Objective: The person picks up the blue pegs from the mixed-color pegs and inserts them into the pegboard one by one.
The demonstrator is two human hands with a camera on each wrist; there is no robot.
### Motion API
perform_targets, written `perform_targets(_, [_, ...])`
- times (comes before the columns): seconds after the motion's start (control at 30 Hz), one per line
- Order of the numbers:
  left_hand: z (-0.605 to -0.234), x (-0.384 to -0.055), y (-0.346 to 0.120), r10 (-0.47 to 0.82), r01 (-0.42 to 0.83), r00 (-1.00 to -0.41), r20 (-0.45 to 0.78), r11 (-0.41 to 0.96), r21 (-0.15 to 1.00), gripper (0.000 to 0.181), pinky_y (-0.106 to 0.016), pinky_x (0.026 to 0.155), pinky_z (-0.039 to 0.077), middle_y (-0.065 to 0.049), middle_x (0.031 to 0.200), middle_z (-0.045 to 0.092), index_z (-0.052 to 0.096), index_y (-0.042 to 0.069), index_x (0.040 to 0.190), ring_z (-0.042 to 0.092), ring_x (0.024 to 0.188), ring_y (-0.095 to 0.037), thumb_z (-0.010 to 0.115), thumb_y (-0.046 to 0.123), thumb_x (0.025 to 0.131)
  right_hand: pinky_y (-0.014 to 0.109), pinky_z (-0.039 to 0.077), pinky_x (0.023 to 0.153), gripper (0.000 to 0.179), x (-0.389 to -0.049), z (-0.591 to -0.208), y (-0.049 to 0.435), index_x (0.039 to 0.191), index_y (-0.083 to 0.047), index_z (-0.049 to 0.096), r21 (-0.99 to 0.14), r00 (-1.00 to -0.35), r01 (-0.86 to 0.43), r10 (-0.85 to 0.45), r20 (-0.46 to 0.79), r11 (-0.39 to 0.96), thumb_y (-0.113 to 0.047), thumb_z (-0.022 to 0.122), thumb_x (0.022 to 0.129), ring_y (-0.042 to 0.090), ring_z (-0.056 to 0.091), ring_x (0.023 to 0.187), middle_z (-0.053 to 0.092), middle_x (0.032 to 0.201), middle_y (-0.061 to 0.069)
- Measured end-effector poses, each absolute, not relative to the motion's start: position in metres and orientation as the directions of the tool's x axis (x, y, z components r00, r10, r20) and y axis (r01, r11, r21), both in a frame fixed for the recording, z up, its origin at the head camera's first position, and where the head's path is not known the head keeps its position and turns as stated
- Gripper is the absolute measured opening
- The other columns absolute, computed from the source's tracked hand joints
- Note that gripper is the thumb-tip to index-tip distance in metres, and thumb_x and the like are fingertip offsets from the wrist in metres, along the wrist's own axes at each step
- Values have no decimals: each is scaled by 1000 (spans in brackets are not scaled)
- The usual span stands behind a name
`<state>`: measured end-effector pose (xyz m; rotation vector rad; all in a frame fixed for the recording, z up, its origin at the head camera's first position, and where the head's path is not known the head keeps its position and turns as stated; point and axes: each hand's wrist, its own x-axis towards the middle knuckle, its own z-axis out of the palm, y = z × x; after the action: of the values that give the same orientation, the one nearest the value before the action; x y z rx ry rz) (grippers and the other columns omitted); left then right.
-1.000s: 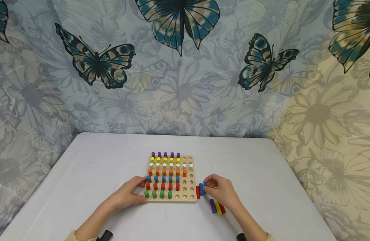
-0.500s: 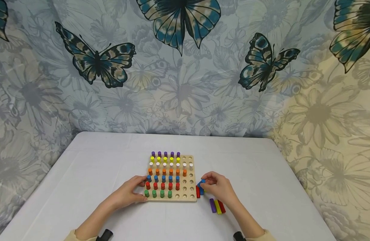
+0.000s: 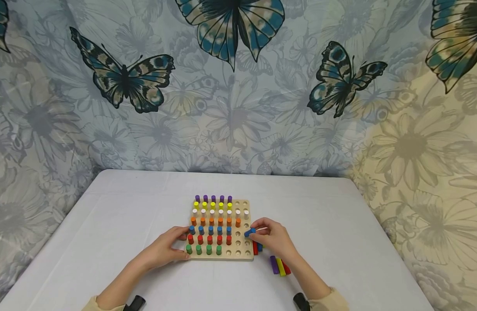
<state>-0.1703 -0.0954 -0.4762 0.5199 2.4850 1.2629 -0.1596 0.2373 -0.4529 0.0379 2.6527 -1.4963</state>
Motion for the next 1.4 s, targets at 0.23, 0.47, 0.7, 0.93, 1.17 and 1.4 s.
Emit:
perform_targets(0.23, [-475,-171,-95,445,176,-889,-106,547,819,77,-52,98,42,-13,132,52,45,-2,141,52,120,-33,84,16,77,28,55,71,20,-168,-455,228,98,-10,67,-839,-995,14,-72,-64,543,-12,79,82,16,64,86,66,99,0])
perform_targets(0.47, [-477,-171,-96,450,179,-886,-109,549,817,77,-51,97,44,-14,132,51,45,-2,142,52,120,-33,84,17,77,26,55,69,19,-174,-456,222,98,-10,66,-816,-992,-47,-123,-30,576,-13,77,83,17,64,87,67,99,0])
perform_targets(0.7, [-477,-171,-96,446,174,-888,-111,550,817,78,-52,98,43,-13,132,52,45,-1,142,52,120,-33,84,17,77,27,55,67,18,-178,-456,218,98,-11,66,-806,-986,-86,-167,-17,586,-10,76,83,17,64,88,67,99,0])
perform_targets(0.93, [-476,-171,-95,441,169,-890,-117,556,814,77,-52,99,42,-12,132,52,45,0,142,52,120,-32,84,17,77,25,52,66,16,-179,-457,215,96,-13,66,-769,-979,-130,-202,2,626,-8,75,83,15,64,86,68,97,-3])
perform_targets(1.17, [-476,-172,-95,436,159,-892,-124,556,816,77,-52,99,42,-12,132,51,45,0,142,52,120,-32,84,17,77,25,52,67,16,-180,-458,214,97,-12,67,-754,-973,-168,-231,22,635,-7,74,83,14,63,84,69,96,-3])
perform_targets(1.4, [-476,-171,-95,436,159,-891,-124,556,816,77,-52,99,41,-12,131,52,46,0,142,52,120,-32,84,17,77,24,52,67,16,-179,-458,213,99,-8,67,-762,-965,-194,-259,35,618,-6,73,84,15,64,83,69,97,3])
